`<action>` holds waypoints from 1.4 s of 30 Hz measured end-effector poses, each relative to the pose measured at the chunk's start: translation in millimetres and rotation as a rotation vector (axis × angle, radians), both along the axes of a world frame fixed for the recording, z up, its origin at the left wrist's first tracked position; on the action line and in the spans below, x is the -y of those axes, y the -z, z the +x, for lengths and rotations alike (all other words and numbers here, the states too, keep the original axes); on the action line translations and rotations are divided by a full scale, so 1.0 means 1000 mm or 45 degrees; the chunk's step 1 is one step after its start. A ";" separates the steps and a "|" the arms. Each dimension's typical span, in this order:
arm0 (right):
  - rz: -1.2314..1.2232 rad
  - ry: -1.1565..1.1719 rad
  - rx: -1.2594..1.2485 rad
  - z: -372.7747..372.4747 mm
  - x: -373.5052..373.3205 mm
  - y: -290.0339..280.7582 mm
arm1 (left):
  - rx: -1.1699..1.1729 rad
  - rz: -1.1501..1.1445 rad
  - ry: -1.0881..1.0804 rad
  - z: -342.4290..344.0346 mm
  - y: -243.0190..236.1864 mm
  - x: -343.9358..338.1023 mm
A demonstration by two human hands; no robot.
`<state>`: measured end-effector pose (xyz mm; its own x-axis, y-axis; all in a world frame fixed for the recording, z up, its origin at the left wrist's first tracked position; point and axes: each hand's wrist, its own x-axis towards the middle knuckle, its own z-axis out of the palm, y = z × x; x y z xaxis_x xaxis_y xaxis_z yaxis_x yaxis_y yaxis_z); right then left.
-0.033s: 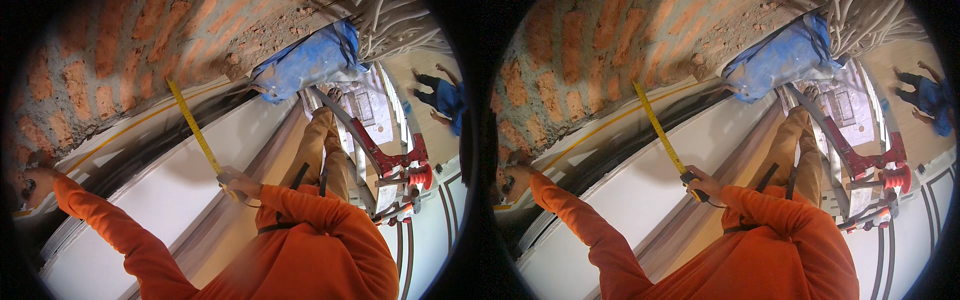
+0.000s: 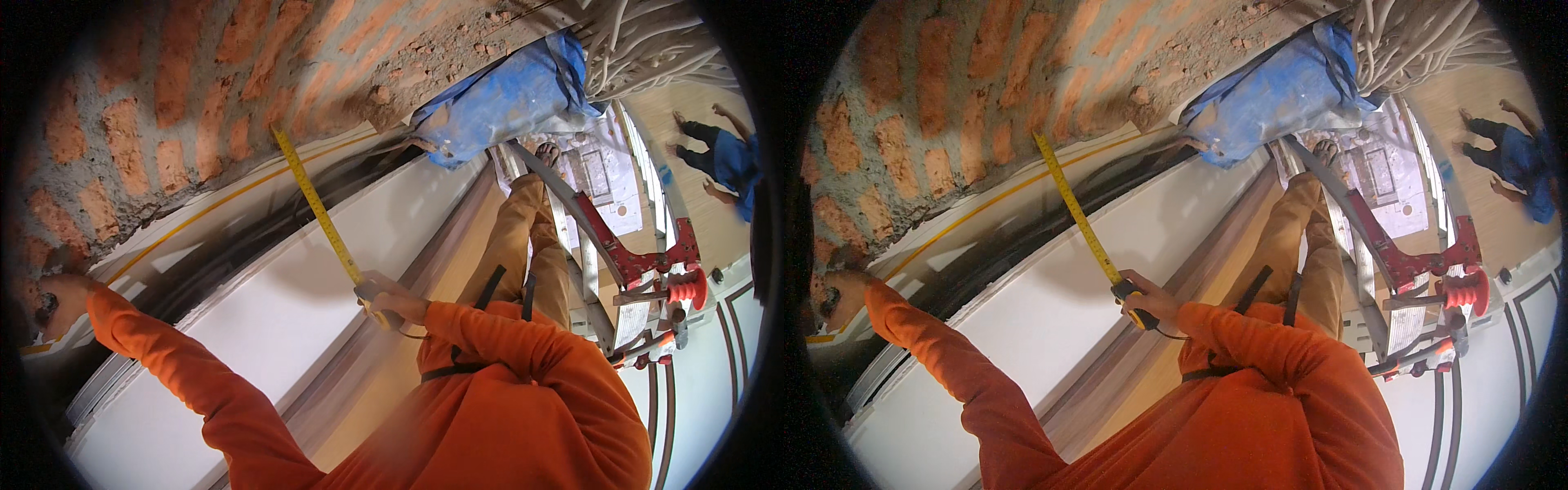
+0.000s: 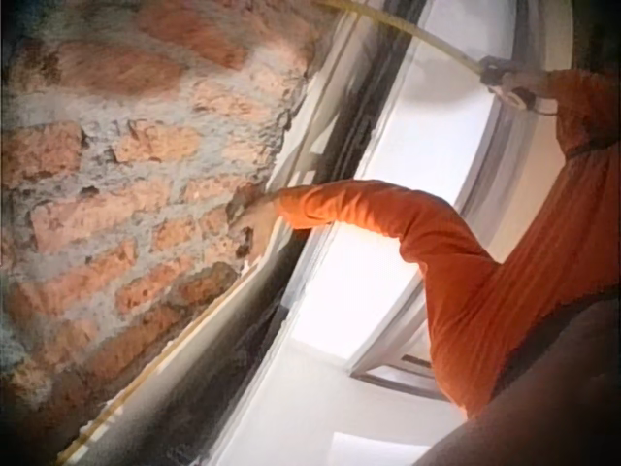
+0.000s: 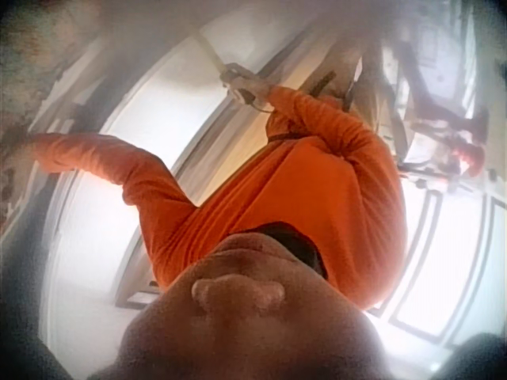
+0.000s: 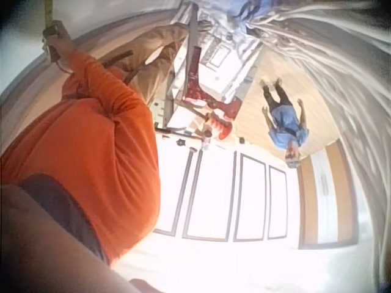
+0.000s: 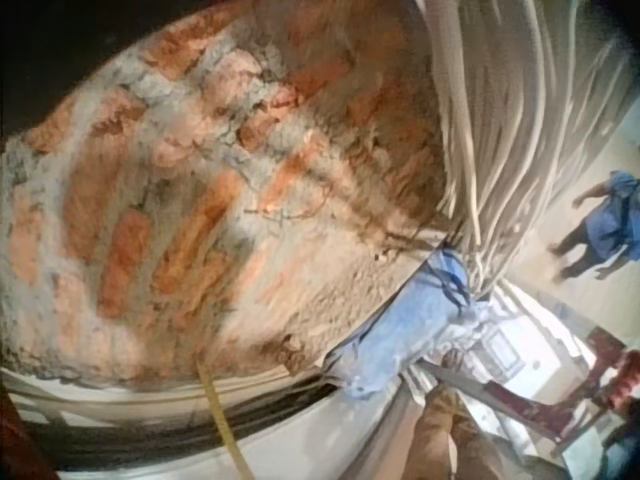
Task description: The person walks down a hallway, climbs a ladder, and uses a tape measure to measure a section of an exposed brick wall. They then use a hammer and a red plastic wall anchor to drive the anchor into the wall.
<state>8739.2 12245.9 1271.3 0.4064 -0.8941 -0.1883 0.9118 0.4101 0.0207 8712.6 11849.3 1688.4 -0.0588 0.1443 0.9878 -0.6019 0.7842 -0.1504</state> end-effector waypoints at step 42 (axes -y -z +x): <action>-0.039 -0.131 -0.009 0.011 0.005 -0.009 | -0.012 -0.057 -0.132 0.042 -0.015 0.006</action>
